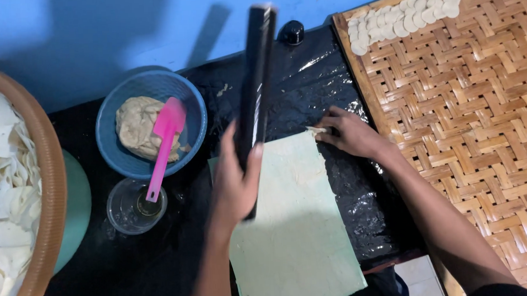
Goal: Flattening and shaping dough sheets using a rolling pin on a workstation.
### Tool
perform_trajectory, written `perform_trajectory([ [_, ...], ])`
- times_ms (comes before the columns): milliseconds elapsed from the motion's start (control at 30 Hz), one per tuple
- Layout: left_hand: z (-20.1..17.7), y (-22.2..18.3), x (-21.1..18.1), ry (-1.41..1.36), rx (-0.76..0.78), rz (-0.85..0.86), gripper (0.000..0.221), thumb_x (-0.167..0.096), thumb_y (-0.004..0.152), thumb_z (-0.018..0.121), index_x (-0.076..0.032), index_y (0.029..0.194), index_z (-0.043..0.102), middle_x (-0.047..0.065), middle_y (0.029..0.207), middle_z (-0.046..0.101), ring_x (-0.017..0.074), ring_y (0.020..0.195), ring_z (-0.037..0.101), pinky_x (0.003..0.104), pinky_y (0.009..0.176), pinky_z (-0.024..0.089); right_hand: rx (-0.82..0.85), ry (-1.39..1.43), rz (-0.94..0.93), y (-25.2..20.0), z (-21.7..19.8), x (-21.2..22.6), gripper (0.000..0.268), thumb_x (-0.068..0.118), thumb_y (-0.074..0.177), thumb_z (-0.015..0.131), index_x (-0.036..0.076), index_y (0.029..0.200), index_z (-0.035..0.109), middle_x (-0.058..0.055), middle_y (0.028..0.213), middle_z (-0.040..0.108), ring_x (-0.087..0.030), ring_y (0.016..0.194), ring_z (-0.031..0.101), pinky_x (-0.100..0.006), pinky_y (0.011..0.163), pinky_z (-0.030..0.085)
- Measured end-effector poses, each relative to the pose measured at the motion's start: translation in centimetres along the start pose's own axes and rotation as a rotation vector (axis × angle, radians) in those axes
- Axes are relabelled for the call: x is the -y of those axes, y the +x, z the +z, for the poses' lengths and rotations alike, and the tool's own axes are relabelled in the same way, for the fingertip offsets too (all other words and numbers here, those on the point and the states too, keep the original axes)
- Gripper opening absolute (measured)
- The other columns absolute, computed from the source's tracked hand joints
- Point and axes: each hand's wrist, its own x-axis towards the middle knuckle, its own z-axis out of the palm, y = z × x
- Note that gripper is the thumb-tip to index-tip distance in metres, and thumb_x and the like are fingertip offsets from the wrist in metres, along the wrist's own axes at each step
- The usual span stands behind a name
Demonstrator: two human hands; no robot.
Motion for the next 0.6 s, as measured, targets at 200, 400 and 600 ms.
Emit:
perform_trajectory([
  [200,-2.6,-13.0,6.2,0.338,-0.083,-0.452,0.096,-0.047,0.078,0.094,0.013,0.136,0.048,0.034,0.122,0.065,0.0432,0.116,0.065,0.046,0.100,0.051,-0.161,0.002,0.093,-0.8,1.1,0.8,0.024,0.025,0.093,0.076,0.004,0.104,0.076,-0.017,0.104,0.066,-0.037,0.085,0.069,-0.046,0.077,0.057],
  [400,-3.8,-17.8,5.9,0.307,-0.025,-1.025,0.066,-0.036,0.080,0.084,0.000,0.129,0.059,0.022,0.111,0.074,0.0361,0.105,0.073,0.043,0.095,0.055,-0.415,-0.047,0.212,-1.1,2.8,-1.1,0.022,0.019,0.096,0.075,0.002,0.109,0.075,-0.019,0.101,0.064,-0.035,0.083,0.066,-0.045,0.074,0.054],
  [600,-3.4,-21.7,9.0,0.198,-0.104,-1.042,0.064,-0.025,0.074,0.082,-0.007,0.131,0.060,0.014,0.116,0.074,0.0309,0.109,0.070,0.043,0.097,0.050,-0.252,0.478,0.452,-3.1,2.4,1.4,0.025,0.023,0.099,0.069,0.002,0.112,0.073,-0.007,0.095,0.071,-0.014,0.084,0.065,-0.029,0.076,0.052],
])
